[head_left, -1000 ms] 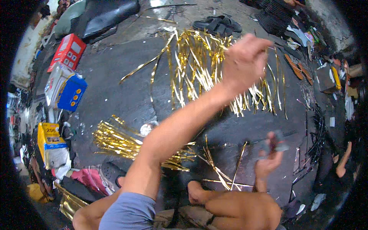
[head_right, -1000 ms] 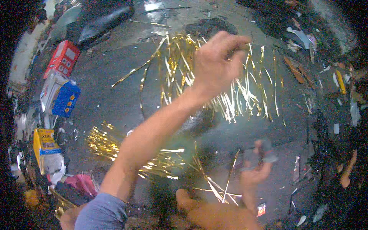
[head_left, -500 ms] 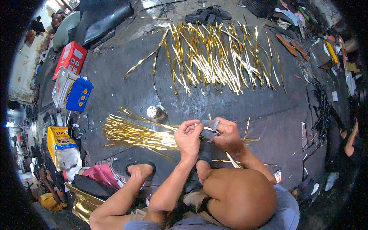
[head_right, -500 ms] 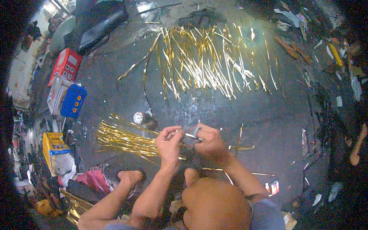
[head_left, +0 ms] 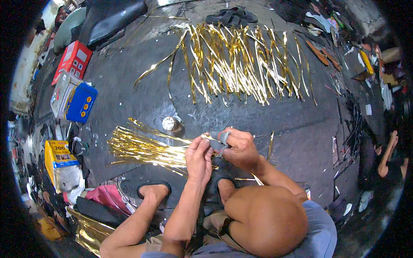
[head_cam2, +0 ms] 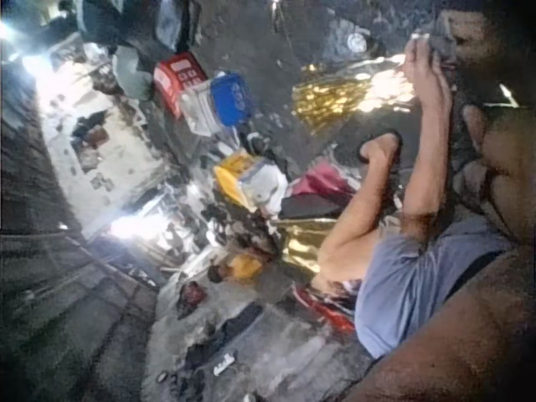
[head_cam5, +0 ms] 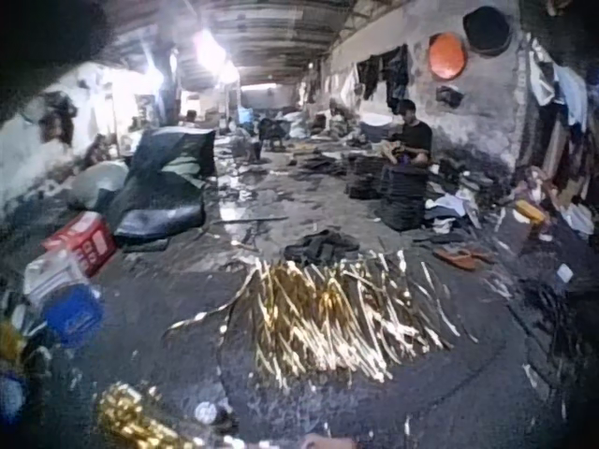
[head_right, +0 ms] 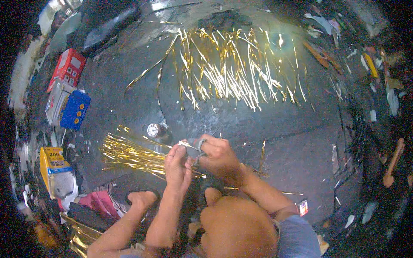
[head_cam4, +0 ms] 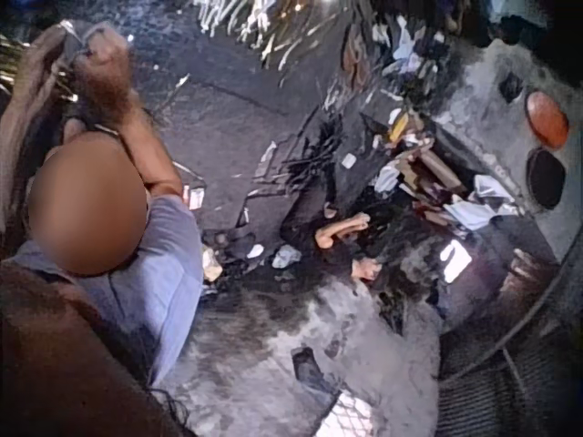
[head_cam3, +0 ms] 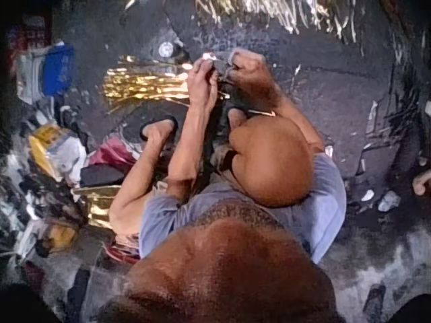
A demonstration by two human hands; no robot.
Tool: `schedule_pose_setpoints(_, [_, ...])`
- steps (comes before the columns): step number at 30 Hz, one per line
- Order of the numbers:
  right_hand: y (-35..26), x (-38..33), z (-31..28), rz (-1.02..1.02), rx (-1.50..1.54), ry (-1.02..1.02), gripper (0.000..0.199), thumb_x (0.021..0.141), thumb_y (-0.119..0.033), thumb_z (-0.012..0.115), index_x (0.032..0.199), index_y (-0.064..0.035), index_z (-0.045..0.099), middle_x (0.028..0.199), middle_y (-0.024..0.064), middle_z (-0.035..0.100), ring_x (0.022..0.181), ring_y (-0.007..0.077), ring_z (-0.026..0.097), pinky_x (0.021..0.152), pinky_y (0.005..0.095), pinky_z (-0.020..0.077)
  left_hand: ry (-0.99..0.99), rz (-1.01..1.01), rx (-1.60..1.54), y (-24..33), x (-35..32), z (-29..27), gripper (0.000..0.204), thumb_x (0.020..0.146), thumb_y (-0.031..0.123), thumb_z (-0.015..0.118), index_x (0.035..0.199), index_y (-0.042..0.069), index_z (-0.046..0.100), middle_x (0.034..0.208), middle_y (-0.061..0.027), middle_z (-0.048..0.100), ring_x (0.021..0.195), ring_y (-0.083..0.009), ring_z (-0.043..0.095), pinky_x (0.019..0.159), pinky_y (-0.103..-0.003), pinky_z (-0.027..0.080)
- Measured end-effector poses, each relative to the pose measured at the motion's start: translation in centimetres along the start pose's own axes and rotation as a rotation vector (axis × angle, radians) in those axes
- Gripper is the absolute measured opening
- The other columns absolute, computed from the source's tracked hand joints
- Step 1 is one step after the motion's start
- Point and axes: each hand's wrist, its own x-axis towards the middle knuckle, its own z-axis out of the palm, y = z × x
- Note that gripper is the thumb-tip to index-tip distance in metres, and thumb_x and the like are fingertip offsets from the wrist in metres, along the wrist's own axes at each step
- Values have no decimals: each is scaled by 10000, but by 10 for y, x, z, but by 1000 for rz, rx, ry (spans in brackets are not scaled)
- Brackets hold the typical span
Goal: The person sits on the floor and repeatedly picks up thin gold strips, attaches a small gray component to one end, and places the finished piece aside. The process is repeated continuously with the same materials.
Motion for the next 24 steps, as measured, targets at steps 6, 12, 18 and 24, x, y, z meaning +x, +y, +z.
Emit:
schedule_pose_setpoints(6, [-11,7,15,6,-12,-19,254,610,-44,773,832,13,662,713,118,618,586,300,621,520,372,492,109,96,44,25,5,-3,110,897,24,677,993,-26,656,898,-71,663,805,-143,611,740,-263,496])
schedule_pose_setpoints(12, [-26,5,25,-42,104,-80,265,566,17,721,822,0,658,666,115,581,524,287,587,475,374,452,164,277,-84,66,28,-49,70,901,32,644,957,-8,644,853,-74,649,752,-162,623,729,-287,525])
schedule_pose_setpoints(18, [-13,-36,7,-8,126,-273,312,574,-81,759,874,-30,692,679,85,588,520,251,580,475,368,452,398,367,-195,124,67,-121,36,906,58,650,910,23,643,833,-59,644,734,-149,617,670,-269,530])
schedule_pose_setpoints(24, [-7,-69,-6,8,80,-324,268,642,-152,774,882,-45,719,679,67,613,527,228,604,458,343,468,597,376,-160,170,94,-197,94,890,84,694,823,52,636,697,-51,616,574,-144,585,463,-217,458])
